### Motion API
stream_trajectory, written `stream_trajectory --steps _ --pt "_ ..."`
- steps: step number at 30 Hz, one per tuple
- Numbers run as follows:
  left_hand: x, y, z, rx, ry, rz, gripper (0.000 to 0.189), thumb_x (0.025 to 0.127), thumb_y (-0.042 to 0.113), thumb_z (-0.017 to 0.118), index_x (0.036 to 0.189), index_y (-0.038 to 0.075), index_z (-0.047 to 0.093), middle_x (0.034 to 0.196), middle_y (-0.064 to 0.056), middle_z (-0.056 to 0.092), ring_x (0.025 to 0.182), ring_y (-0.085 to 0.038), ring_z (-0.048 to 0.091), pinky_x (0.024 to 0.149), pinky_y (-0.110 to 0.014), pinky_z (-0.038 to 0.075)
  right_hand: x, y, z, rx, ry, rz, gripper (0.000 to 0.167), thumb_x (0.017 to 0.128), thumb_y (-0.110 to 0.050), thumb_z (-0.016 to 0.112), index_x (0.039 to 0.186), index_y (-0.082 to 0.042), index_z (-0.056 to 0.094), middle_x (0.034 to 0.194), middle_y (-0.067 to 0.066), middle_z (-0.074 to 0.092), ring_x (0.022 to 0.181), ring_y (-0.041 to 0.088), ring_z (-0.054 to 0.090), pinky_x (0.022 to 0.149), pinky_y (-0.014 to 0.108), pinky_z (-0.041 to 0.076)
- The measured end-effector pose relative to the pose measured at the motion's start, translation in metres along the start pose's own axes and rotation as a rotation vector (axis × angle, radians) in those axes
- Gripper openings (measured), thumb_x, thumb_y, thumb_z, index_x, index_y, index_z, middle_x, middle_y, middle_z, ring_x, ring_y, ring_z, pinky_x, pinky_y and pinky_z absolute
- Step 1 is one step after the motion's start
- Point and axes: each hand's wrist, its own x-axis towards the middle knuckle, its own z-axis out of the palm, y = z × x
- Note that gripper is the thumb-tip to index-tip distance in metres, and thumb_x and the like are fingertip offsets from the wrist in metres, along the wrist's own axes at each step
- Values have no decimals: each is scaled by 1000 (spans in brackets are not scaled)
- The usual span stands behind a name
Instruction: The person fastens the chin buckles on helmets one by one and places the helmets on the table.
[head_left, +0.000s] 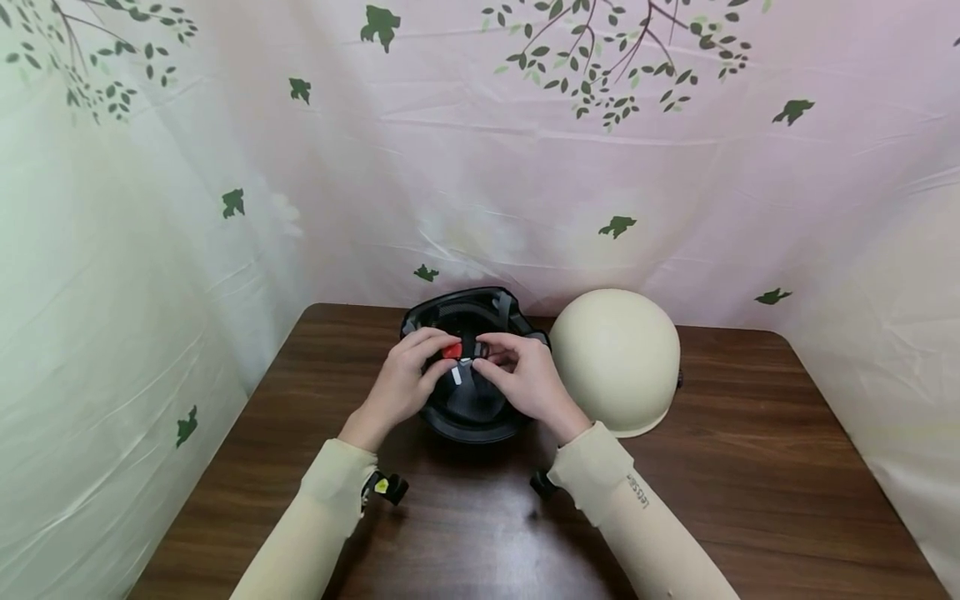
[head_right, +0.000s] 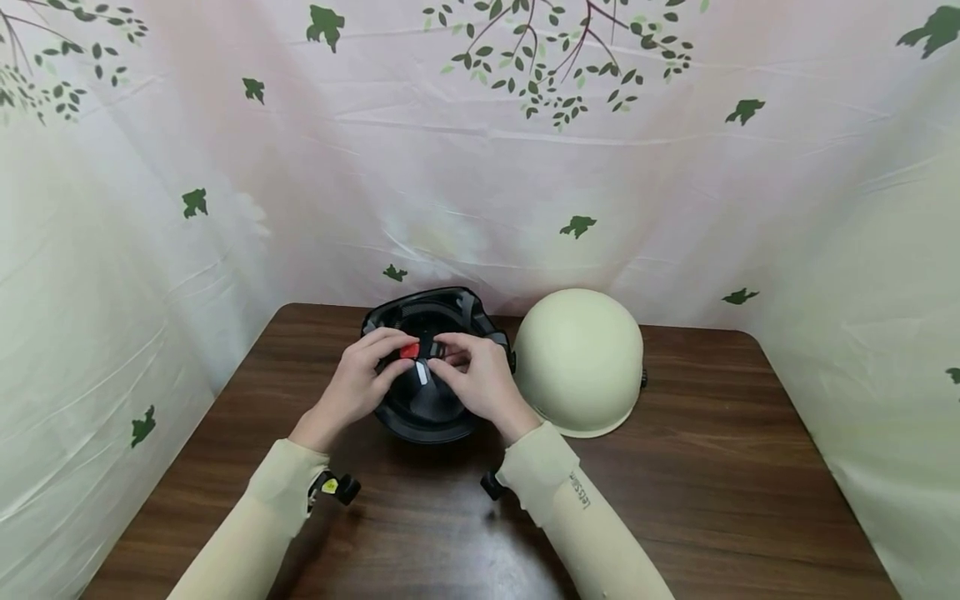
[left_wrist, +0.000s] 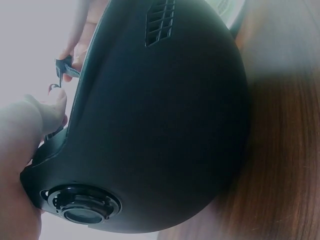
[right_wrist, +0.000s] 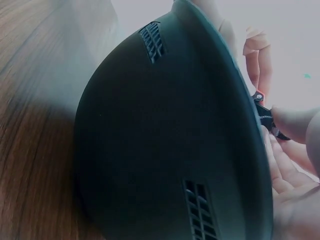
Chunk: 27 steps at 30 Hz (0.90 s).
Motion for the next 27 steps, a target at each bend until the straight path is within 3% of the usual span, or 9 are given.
stream_trajectory --steps 10,17,22,27 --pt "0 0 -1 41 10 -17 33 90 5 82 122 6 76 119 -8 72 109 -26 67 95 -46 57 -3 0 3 -90 -68 -15 36 99 -12 74 134 -1 70 108 9 74 93 18 73 84 36 62" --pt "3 1 -2 76 24 -15 34 87 1 83 120 5 77 117 -9 73 106 -28 69 95 -51 55 0 -2 4 -88 -21 -23 35 97 -11 77 130 -2 72 105 9 75 90 16 74 83 35 63" --pt "6 6 -2 94 2 -68 32 90 0 81 121 4 76 118 -9 74 108 -29 70 97 -50 55 2 -3 2 -49 14 -23 31 95 -10 78 125 -4 72 104 8 77 89 17 76 82 36 63" --pt "3 11 0 105 -6 -119 31 90 -2 80 120 3 76 118 -10 74 109 -29 70 98 -49 56 -1 -2 3 -29 0 -5 28 95 -10 79 122 -6 72 106 7 77 91 17 76 81 35 63"
